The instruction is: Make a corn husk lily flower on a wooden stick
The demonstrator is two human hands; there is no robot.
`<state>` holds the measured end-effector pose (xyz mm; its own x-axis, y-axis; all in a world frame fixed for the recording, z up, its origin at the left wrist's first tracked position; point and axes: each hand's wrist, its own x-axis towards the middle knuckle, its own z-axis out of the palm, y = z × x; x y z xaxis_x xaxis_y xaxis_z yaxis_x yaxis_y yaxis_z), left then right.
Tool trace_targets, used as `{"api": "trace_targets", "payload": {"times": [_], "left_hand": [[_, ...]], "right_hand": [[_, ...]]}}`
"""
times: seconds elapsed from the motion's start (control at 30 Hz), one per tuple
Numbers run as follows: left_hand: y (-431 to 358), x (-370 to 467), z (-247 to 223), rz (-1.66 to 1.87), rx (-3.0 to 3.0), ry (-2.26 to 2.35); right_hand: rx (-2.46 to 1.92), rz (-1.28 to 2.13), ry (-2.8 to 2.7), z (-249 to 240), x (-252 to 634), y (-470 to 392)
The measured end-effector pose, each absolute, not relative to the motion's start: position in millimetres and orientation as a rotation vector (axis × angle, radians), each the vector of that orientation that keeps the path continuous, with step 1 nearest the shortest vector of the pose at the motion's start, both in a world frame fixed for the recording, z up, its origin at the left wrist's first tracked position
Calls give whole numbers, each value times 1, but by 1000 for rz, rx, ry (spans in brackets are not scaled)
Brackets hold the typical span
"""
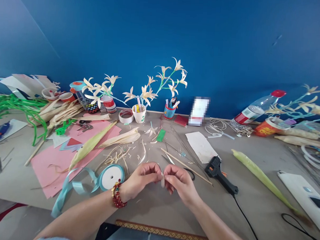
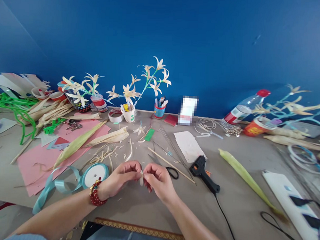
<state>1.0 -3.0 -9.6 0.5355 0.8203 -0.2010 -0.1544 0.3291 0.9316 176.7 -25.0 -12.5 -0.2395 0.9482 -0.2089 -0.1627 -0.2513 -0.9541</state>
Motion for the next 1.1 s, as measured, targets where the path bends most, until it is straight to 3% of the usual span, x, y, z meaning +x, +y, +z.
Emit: {"api": "trace_targets", "payload": {"times": [0.63, 0.9, 1.1], "left_hand": [[-4, 1, -6, 786, 1238, 712], [-1, -2, 0, 773, 1504, 732], [2, -3, -5, 830, 1102, 550]], "right_hand": [[-1082, 1543, -1061, -15, 179, -25], [-1008, 1792, -941, -15, 180, -23], [-830, 1919, -653, -14, 183, -17]]}}
